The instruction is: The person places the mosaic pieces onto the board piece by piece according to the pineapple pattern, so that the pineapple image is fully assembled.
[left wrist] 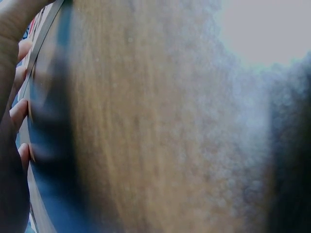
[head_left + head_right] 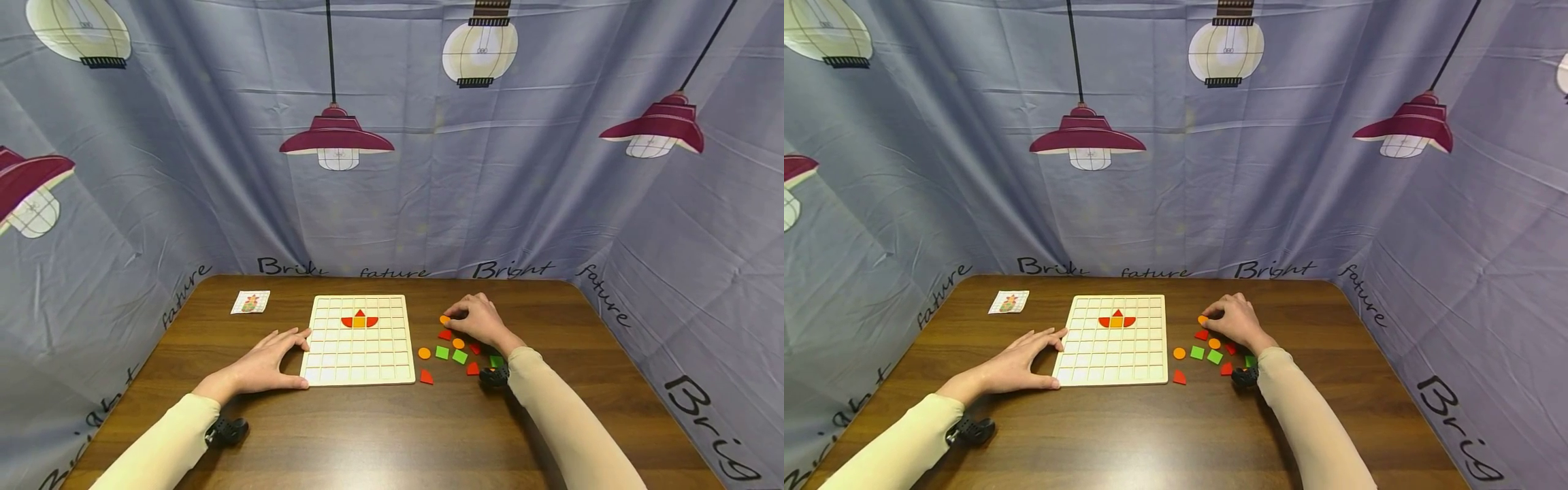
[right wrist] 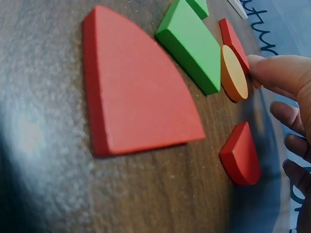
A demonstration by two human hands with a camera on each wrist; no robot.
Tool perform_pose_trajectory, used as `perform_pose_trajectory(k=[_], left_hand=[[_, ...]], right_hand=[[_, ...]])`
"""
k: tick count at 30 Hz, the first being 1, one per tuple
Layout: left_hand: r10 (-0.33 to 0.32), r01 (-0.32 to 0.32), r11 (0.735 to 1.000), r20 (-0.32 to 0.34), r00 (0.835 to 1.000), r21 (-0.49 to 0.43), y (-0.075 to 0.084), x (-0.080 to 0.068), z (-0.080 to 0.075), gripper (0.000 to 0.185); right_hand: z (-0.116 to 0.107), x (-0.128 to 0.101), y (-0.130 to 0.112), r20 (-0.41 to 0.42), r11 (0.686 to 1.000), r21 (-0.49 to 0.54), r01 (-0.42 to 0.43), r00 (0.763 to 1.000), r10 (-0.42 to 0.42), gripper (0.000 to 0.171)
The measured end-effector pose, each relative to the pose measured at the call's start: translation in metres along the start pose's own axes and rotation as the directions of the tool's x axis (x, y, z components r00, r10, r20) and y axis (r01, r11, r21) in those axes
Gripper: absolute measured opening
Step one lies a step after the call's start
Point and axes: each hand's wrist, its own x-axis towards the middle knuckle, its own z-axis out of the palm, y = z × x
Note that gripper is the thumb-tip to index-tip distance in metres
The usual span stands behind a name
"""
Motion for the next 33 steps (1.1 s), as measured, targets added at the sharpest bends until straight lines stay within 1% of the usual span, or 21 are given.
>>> perform_pose_trajectory(k=[5,17,21,24,27,30,33], left_hand=[[0.001,-0.001,1.0,0.001,1.0,0.006,-0.001,0.001,0.001,0.061],[0.002,-0.002,1.0,0.003,1.0,0.007,-0.001,0.001,0.001,0.061],[-0.001,0.001,1.0,0.003,1.0,0.006,0.0,0.001,0.0,0.061],[-0.002,0.002,1.0,0.005,1.0,0.007,0.0,0.001,0.0,0.061],[-0.004,0.004,1.0,0.004,1.0,0.007,0.001,0.001,0.0,0.061],[-0.002,0.002,1.0,0.003,1.0,0.007,0.002,0.001,-0.001,0.062],[0.002,-0.002,1.0,0.006,1.0,0.009,0.002,0.001,-0.001,0.062]], right_hand=[[0.002,0.001,-0.001,-0.007,1.0,-0.011,0.006,1.0,-0.006,0.019],[0.007,0.002,-0.002,-0.037,0.996,-0.074,0.06,0.997,-0.062,0.014],[0.008,0.005,-0.007,-0.055,0.994,-0.072,0.076,0.995,-0.08,0.014],[0.01,0.01,-0.019,-0.057,0.995,-0.054,0.087,0.994,-0.09,0.013],[0.015,0.016,-0.036,-0.04,0.993,-0.034,0.112,0.993,-0.113,0.013],[0.023,0.02,-0.056,-0.015,0.986,-0.015,0.163,0.986,-0.164,0.013],[0.034,0.024,-0.077,0.004,0.976,-0.022,0.216,0.976,-0.216,0.012]])
